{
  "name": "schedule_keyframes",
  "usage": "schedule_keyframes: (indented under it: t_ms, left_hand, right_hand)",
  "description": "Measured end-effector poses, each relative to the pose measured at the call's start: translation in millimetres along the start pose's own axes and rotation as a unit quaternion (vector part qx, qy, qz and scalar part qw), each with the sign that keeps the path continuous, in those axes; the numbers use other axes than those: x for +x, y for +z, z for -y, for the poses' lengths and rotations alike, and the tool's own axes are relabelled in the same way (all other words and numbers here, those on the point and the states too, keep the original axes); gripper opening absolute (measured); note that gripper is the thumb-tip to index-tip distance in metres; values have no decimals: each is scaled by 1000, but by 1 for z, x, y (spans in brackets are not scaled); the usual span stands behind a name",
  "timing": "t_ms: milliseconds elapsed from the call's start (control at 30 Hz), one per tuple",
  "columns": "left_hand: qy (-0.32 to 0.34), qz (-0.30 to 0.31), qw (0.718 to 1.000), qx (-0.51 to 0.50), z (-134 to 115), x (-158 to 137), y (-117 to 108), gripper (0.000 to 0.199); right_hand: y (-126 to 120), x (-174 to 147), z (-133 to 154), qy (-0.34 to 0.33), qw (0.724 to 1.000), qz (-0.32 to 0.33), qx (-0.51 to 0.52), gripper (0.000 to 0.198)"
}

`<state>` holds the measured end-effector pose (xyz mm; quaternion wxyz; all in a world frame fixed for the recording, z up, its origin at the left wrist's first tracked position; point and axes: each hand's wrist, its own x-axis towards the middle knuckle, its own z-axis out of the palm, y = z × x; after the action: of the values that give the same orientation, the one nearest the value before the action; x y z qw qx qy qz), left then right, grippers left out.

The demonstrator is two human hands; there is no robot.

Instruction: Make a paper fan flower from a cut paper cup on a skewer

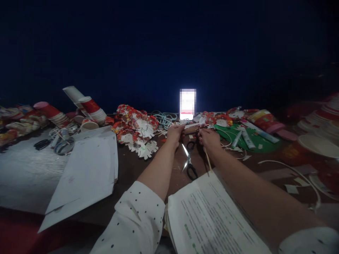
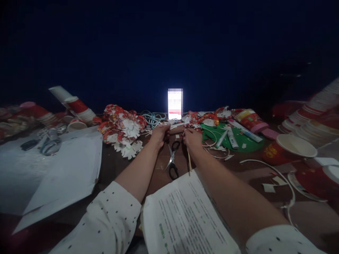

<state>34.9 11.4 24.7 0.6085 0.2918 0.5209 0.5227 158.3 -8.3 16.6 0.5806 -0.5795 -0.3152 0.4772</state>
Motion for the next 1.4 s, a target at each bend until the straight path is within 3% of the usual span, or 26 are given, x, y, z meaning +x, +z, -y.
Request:
schedule_keyframes:
  t_ms: [233, 500, 767, 867, 1000, 1167, 1267, 1400]
  left_hand:
    - [-6, 31, 999, 13, 4, 3, 0, 20]
    - [-16, 8, 1000, -4, 8, 11, 1, 22]
    - [-43, 90, 995, -16, 1, 4, -3, 15]
    - [-46, 96, 994, -15, -2, 1, -4, 15]
    - [-46, 80, 996, -8, -2, 0, -3, 22]
    - [-30, 78, 996, -5, 2, 4, -3, 18]
    - [-36, 64, 997, -2, 2, 4, -2, 17]
    - [-38, 65, 997, -5, 0, 2, -1, 17]
  right_hand:
    - [1, -3, 2, 49, 998, 9, 27, 15]
    - [17, -32, 4, 100, 993, 35, 58, 19]
    - [7, -19, 9, 170, 949, 214, 156, 12]
    - [4, -14, 7, 138, 957, 218, 133, 6]
    - [3, -13, -1, 54, 976, 199, 67, 11]
    - [4, -12, -10, -13, 985, 170, -33, 15]
    - [2, -8, -15, -51, 983, 153, -92, 14]
    - [-3, -1, -19, -179, 954, 124, -207, 22]
